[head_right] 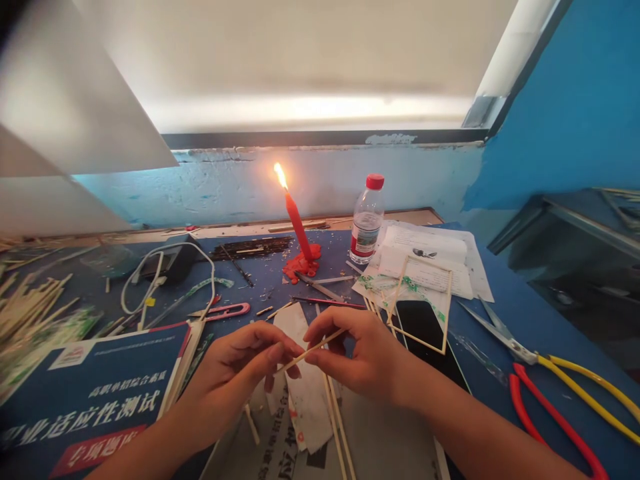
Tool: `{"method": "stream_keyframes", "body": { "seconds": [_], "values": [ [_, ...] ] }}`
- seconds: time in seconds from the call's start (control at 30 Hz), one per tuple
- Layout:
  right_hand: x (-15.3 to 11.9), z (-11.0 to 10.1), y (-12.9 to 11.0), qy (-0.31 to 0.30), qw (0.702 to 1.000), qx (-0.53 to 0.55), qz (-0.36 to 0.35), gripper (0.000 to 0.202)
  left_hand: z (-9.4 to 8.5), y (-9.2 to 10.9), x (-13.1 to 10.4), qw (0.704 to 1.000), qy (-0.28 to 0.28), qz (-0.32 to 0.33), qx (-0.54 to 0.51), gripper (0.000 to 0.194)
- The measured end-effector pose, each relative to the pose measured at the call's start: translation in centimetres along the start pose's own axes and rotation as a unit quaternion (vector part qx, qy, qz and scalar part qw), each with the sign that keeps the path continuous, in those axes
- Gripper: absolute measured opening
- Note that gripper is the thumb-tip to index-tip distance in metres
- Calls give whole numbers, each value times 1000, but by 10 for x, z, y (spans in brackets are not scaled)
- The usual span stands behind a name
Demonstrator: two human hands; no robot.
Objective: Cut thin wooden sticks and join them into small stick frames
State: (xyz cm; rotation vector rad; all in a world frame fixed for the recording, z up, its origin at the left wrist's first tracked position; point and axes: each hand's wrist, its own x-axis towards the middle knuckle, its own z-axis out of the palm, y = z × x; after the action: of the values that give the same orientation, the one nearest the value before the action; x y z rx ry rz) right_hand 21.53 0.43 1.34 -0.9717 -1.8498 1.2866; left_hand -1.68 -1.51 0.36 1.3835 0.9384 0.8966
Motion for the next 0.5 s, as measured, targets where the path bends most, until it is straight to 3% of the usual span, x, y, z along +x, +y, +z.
{"method": "stream_keyframes", "body": {
  "seconds": [0.17, 0.5],
  "values": [
    [1, 1, 1, -6, 1000, -5, 1, 11, -1, -1, 1, 1000, -6, 1, -3, 19],
    [0, 1, 1, -16, 1000, -8, 8, 11, -1, 5, 4, 997, -28, -28, -64, 40]
  ]
}}
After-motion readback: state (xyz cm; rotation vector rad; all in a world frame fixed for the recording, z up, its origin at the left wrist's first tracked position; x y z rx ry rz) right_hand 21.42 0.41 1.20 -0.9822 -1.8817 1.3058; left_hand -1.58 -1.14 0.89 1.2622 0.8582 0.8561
